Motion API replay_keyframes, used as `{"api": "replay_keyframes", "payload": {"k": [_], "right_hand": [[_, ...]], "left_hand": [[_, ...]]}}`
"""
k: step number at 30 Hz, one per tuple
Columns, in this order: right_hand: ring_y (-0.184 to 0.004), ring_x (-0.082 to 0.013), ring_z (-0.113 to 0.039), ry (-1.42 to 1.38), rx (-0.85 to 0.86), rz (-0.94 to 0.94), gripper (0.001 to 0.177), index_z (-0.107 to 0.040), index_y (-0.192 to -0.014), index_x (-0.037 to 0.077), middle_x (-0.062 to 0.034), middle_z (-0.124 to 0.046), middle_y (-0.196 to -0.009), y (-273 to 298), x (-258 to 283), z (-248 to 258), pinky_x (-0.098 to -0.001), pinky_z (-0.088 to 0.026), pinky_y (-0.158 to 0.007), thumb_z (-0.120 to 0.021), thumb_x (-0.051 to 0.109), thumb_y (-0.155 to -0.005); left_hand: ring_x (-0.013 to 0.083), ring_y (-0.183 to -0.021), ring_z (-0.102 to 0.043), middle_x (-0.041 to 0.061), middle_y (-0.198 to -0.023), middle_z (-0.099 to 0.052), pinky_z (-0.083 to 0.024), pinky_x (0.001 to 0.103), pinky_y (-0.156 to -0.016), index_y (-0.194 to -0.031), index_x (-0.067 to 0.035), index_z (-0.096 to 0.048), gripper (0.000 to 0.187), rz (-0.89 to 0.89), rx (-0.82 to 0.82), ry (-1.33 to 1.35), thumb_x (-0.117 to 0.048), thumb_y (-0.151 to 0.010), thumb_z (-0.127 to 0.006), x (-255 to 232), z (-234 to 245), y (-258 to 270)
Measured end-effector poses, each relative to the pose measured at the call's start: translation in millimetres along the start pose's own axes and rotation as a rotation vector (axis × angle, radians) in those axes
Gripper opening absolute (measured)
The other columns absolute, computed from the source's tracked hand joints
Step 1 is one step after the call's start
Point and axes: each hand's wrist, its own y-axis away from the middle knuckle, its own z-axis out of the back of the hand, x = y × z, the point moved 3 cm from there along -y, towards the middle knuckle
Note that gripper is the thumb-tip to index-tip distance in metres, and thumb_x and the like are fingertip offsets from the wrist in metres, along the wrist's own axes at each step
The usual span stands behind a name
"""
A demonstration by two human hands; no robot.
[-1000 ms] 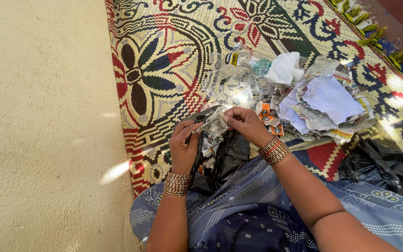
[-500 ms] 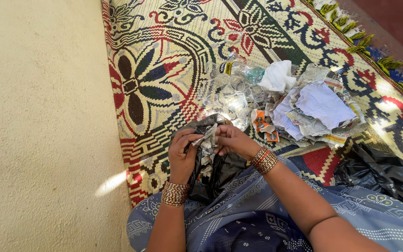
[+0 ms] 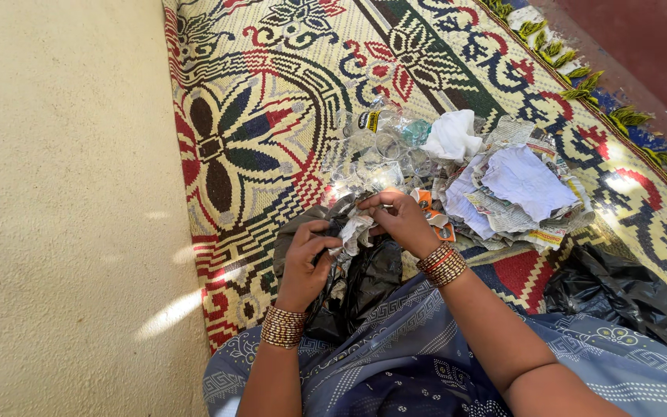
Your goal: The person sits on a rug and sorts waste from a black plastic bag, separating items such as plastic wrappers, paper, and small packets onto the floor. The person handles each item individually and places it into a growing pile beside them.
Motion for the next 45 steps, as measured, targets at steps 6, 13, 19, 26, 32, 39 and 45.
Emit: {"api": "replay_keyframes", "payload": {"k": [6, 13, 19, 26, 32, 39, 45], "right_hand": [[-0.125, -0.0248, -0.065, 0.339, -0.12, 0.263, 0.049, -0.071, -0.126, 0.008, -0.0099, -0.069, -0.127, 10, 33, 4, -0.04, -0.048, -0.11, -0.078, 0.019, -0.079], [-0.148, -0.0316, -0.039, 0.403, 0.022, 0.416, 0.09, -0.039, -0.157, 0.008, -0.0179, -0.045, -0.158, 20, 64, 4, -0.0448, -0.03, -0.12, -0.08, 0.025, -0.079], [-0.155, -0.0304, -0.036, 0.336, 0.118, 0.357, 0.078, -0.043, -0.157, 0.011, -0.0125, -0.046, -0.163, 21, 61, 4, -0.046, -0.028, -0.125, -0.074, 0.036, -0.091], [-0.14, -0.0257, -0.054, 0.4, 0.005, 0.447, 0.053, -0.058, -0.146, 0.013, -0.0111, -0.062, -0.147, 12, 40, 16, -0.042, -0.042, -0.116, -0.07, 0.03, -0.098], [-0.101, -0.017, -0.071, 0.455, -0.481, 0.441, 0.045, -0.072, -0.131, 0.011, -0.0072, -0.074, -0.116, -5, 13, 94, -0.0283, -0.057, -0.089, -0.061, -0.002, -0.09], [-0.121, -0.026, -0.063, 0.453, -0.869, -0.037, 0.062, -0.036, -0.16, 0.014, -0.014, -0.045, -0.152, 9, -53, 213, -0.0321, -0.061, -0.093, -0.06, 0.005, -0.103], [-0.126, -0.0516, -0.049, 0.773, -0.775, -0.347, 0.107, -0.008, -0.158, -0.005, -0.0388, -0.02, -0.152, 23, -124, 242, -0.0447, -0.049, -0.102, -0.085, 0.025, -0.09]], "left_hand": [[0.0297, -0.12, -0.064, 0.016, -0.134, -0.058, -0.055, 0.039, -0.094, -0.104, -0.001, -0.072, 0.023, -0.047, 0.091, -0.036, 0.005, -0.084, -0.063, 2, -6, 2], [0.0348, -0.131, -0.056, 0.017, -0.138, -0.055, -0.054, 0.043, -0.098, -0.108, -0.003, -0.074, 0.026, 0.014, 0.1, -0.099, -0.001, -0.083, -0.065, 3, -1, 0], [0.0328, -0.124, -0.062, 0.016, -0.129, -0.06, -0.052, 0.044, -0.101, -0.111, -0.002, -0.074, 0.028, 0.004, 0.028, -0.076, -0.017, -0.087, -0.075, 0, 0, -1], [0.0266, -0.112, -0.067, 0.012, -0.121, -0.065, -0.056, 0.04, -0.096, -0.11, -0.006, -0.075, 0.034, 0.135, -0.181, -0.225, -0.031, -0.087, -0.079, 13, 0, -4], [0.0297, -0.117, -0.064, 0.014, -0.123, -0.064, -0.053, 0.043, -0.098, -0.114, -0.005, -0.076, 0.032, 0.131, -0.302, -0.248, -0.031, -0.096, -0.072, 16, 24, 2], [0.0315, -0.121, -0.062, 0.015, -0.126, -0.064, -0.052, 0.045, -0.099, -0.117, -0.005, -0.075, 0.035, 0.109, -0.245, -0.266, -0.033, -0.096, -0.074, 14, 11, 1], [0.0316, -0.121, -0.061, 0.016, -0.128, -0.062, -0.052, 0.045, -0.1, -0.118, -0.006, -0.074, 0.036, 0.139, -0.228, -0.275, -0.035, -0.097, -0.072, 13, 12, 0]]}}
